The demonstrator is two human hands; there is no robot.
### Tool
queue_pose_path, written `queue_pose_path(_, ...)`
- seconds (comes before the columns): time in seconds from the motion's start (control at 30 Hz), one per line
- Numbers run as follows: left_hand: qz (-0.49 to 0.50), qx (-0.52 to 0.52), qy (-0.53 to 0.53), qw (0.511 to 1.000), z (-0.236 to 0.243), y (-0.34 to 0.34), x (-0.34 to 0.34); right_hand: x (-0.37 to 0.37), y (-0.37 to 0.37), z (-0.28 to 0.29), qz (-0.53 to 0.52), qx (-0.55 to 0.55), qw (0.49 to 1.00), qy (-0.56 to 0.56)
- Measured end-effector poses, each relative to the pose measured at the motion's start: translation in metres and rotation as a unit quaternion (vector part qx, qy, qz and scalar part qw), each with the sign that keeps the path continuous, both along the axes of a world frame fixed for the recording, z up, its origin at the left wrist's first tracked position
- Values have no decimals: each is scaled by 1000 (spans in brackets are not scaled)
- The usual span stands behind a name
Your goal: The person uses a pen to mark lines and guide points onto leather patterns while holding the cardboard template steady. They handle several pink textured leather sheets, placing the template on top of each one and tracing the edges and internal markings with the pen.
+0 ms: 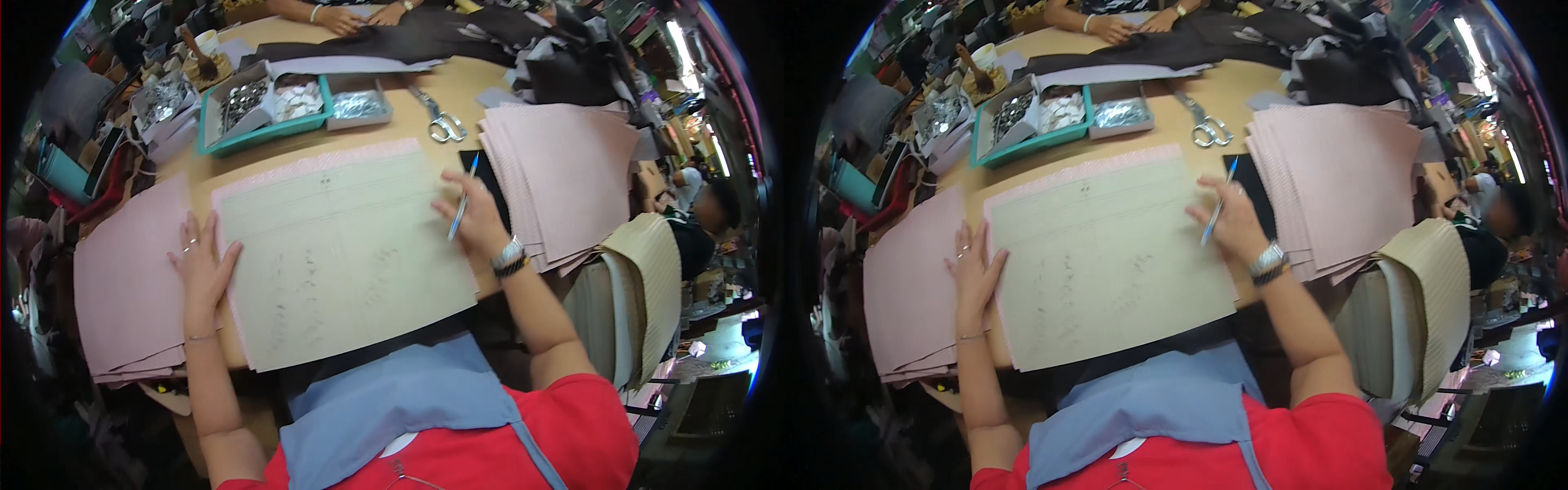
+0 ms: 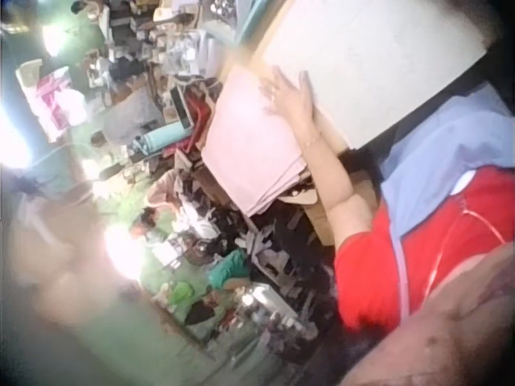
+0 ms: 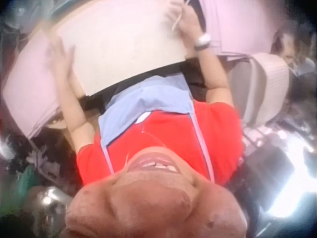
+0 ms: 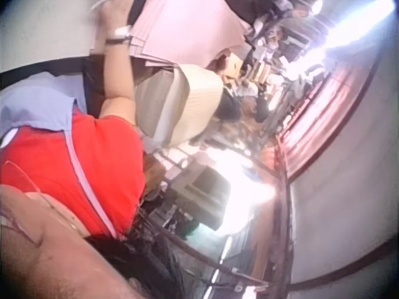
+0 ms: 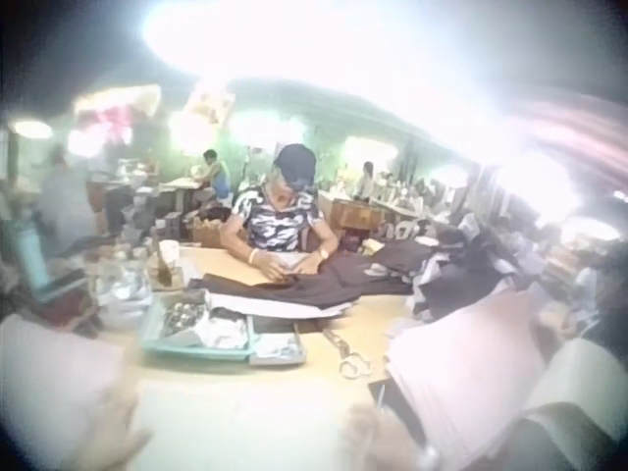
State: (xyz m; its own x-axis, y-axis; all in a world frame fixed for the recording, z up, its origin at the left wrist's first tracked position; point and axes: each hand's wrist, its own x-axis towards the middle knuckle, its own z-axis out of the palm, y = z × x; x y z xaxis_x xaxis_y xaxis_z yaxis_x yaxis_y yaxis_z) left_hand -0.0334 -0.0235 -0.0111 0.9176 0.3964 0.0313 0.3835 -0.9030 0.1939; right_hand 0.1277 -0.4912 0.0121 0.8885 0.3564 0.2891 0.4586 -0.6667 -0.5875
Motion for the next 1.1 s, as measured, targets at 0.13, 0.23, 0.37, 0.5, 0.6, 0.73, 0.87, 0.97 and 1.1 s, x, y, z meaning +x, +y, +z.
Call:
queue_pose_path(0.13, -8, 10, 15, 1000, -18, 2, 10, 57, 17, -21, 102, -16, 994, -45)
queue_pose_path(0.23, -7, -1, 0, 1000, -18, 2, 9, 73, 24, -30, 123, -2, 990, -70)
queue_pose_path(0.37, 1, -8, 1, 1000, -16, 2, 11, 72, 24, -35, 101, 19, 994, -23)
queue_pose_path(0.5, 19, -17, 8, 1000, -18, 7, 10, 73, 24, -38, 75, 42, 996, -2)
queue_pose_path(0.6, 28, -34, -7, 999, -24, 14, 10, 74, 25, -37, 106, 1, 994, -8)
queue_pose_path(0.73, 29, -49, -5, 998, -22, 9, 12, 70, 29, -31, 93, -69, 993, -19)
queue_pose_path(0.87, 18, -21, 14, 1000, -15, -1, 16, 75, 25, -35, 79, -51, 995, -9)
queue_pose_path(0.97, 17, -21, 8, 1000, -15, 1, 17, 77, 25, -33, 91, -28, 995, -6)
queue_pose_path(1.1, 24, -7, 11, 1000, -11, 4, 10, 74, 34, -31, 101, -24, 995, 11)
